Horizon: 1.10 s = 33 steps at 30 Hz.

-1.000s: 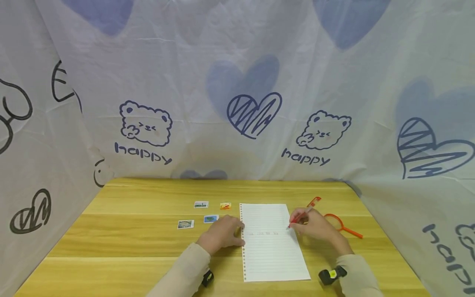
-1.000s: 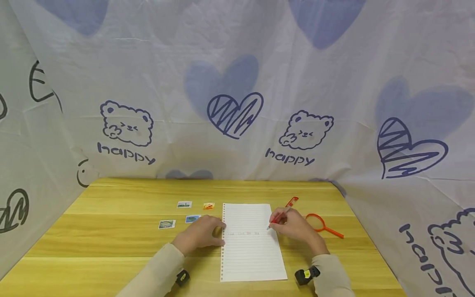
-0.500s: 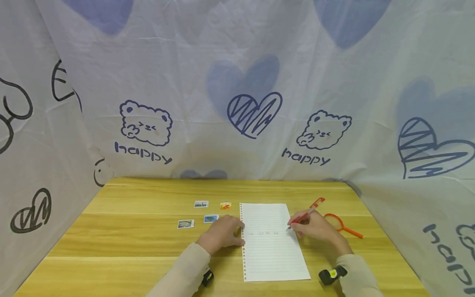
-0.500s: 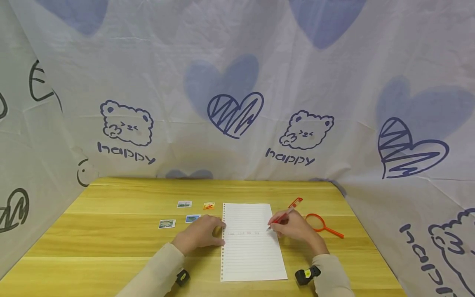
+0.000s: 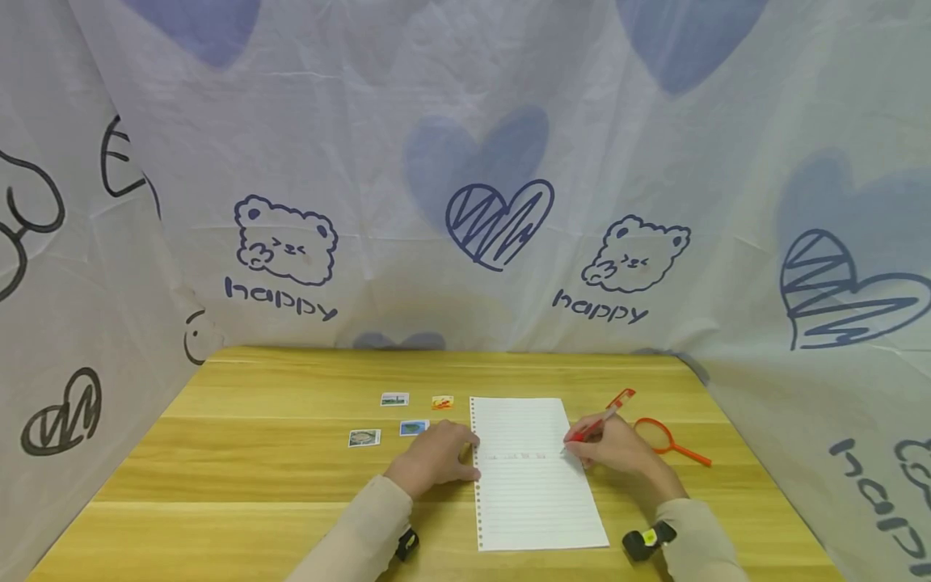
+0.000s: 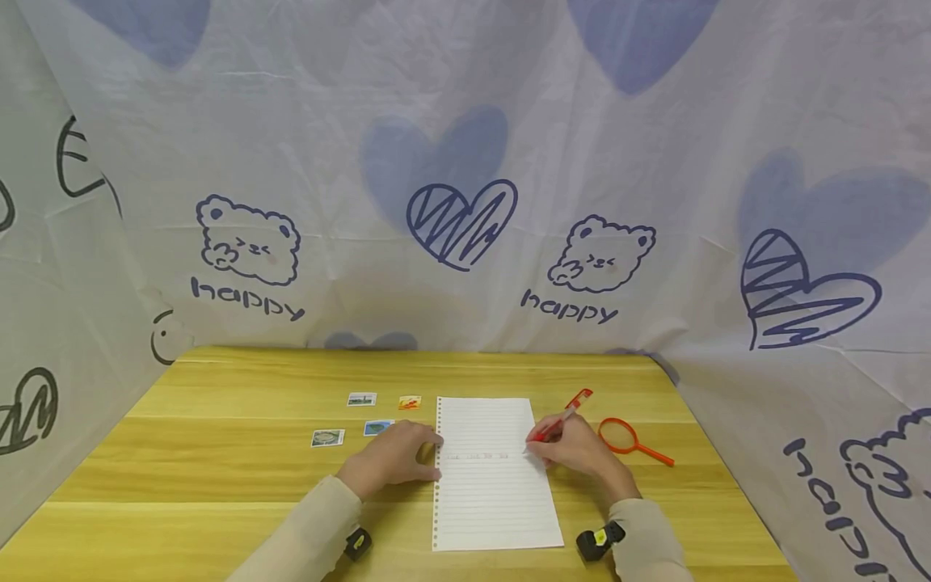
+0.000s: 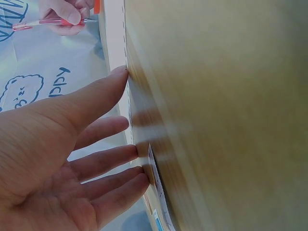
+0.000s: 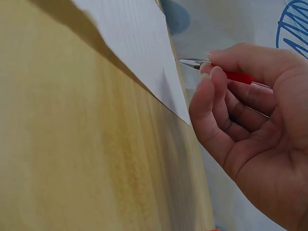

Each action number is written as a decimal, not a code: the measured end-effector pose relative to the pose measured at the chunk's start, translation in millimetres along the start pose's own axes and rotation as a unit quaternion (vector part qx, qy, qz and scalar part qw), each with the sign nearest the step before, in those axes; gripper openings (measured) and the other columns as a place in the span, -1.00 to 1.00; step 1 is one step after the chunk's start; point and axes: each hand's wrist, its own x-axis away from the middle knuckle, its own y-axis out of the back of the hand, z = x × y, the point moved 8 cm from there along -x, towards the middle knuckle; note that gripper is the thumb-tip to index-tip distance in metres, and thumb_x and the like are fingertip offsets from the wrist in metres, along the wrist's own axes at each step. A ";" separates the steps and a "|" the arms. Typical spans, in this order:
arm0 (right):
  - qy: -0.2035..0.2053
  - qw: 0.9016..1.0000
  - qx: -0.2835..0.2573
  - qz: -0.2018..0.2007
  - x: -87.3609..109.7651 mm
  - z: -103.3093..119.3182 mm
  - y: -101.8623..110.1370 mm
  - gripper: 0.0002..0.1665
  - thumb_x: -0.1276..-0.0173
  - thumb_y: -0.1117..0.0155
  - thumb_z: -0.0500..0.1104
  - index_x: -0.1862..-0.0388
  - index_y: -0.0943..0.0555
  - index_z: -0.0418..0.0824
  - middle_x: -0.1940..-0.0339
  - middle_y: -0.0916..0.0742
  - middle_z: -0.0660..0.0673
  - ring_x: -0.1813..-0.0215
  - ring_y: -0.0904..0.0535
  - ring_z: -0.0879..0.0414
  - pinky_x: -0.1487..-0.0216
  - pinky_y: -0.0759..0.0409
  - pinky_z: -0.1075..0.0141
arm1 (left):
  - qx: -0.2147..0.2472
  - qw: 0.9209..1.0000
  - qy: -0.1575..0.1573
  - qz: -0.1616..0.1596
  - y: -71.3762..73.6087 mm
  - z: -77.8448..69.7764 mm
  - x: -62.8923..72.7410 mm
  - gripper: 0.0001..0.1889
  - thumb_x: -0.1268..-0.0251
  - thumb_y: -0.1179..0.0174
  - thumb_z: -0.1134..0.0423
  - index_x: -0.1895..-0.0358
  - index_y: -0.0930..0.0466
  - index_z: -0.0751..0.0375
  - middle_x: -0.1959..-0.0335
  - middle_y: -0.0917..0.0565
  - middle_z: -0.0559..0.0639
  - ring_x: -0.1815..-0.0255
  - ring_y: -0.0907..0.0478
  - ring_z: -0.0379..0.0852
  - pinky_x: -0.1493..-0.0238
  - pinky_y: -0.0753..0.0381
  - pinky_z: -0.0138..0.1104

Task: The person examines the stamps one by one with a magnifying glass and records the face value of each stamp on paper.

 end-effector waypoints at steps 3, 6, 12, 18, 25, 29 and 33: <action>-0.002 1.000 -0.007 0.000 -0.1 0.3 -1.6 -0.78 -0.34 -0.48 -0.13 0.17 -0.75 -0.26 0.41 -0.76 -0.09 0.41 -0.67 0.13 0.37 -0.73 0.34 | -0.001 1.000 0.001 0.000 0.2 0.0 -0.1 -0.51 -0.18 -0.52 0.06 -0.15 -0.72 0.20 -0.20 -0.74 0.08 -0.23 -0.67 0.07 -0.27 -0.68 -0.07; 0.001 1.000 -0.019 0.004 -0.7 1.1 -4.6 -0.77 -0.35 -0.47 -0.15 0.17 -0.73 -0.30 0.38 -0.79 -0.13 0.38 -0.71 0.11 0.34 -0.77 0.32 | -0.002 1.000 0.002 0.000 -0.2 0.1 -0.1 -0.51 -0.18 -0.52 0.06 -0.15 -0.72 0.19 -0.20 -0.74 0.08 -0.23 -0.66 0.07 -0.27 -0.68 -0.07; -0.016 1.000 -0.025 0.003 -1.5 -0.9 -9.5 -0.76 -0.29 -0.52 -0.13 0.20 -0.74 -0.28 0.41 -0.79 -0.11 0.38 -0.71 0.11 0.34 -0.75 0.32 | 0.003 1.000 0.006 0.001 -1.0 0.7 0.4 -0.50 -0.18 -0.52 0.06 -0.15 -0.72 0.19 -0.21 -0.73 0.08 -0.25 -0.65 0.10 -0.30 -0.66 -0.05; -0.013 1.000 -0.017 -0.004 -1.6 0.5 -10.5 -0.76 -0.30 -0.53 -0.12 0.22 -0.74 -0.27 0.44 -0.79 -0.10 0.39 -0.70 0.12 0.36 -0.74 0.35 | 0.002 1.000 0.001 0.000 -1.3 0.2 0.1 -0.50 -0.18 -0.52 0.07 -0.15 -0.72 0.20 -0.21 -0.73 0.08 -0.25 -0.65 0.09 -0.29 -0.66 -0.06; -0.012 1.000 -0.014 -0.002 -1.5 1.7 -11.4 -0.77 -0.31 -0.52 -0.11 0.22 -0.75 -0.26 0.45 -0.79 -0.10 0.39 -0.69 0.12 0.37 -0.73 0.35 | 0.004 1.000 0.000 0.001 -1.4 0.4 -0.3 -0.50 -0.17 -0.53 0.07 -0.15 -0.72 0.20 -0.21 -0.74 0.08 -0.24 -0.66 0.08 -0.27 -0.68 -0.07; -0.015 1.000 -0.008 -0.002 -2.2 1.5 -11.7 -0.77 -0.31 -0.52 -0.10 0.22 -0.75 -0.25 0.45 -0.78 -0.08 0.39 -0.68 0.13 0.37 -0.73 0.35 | 0.005 1.000 -0.004 -0.002 -1.3 0.3 -0.5 -0.51 -0.18 -0.53 0.08 -0.15 -0.72 0.21 -0.20 -0.74 0.08 -0.22 -0.67 0.07 -0.26 -0.68 -0.08; -0.014 1.000 -0.005 -0.002 -2.9 0.9 -12.1 -0.78 -0.31 -0.51 -0.11 0.22 -0.75 -0.25 0.45 -0.78 -0.08 0.39 -0.68 0.13 0.36 -0.73 0.35 | 0.006 1.000 -0.006 -0.003 -0.7 0.2 -0.7 -0.51 -0.18 -0.53 0.08 -0.14 -0.72 0.21 -0.20 -0.74 0.09 -0.21 -0.67 0.07 -0.26 -0.69 -0.08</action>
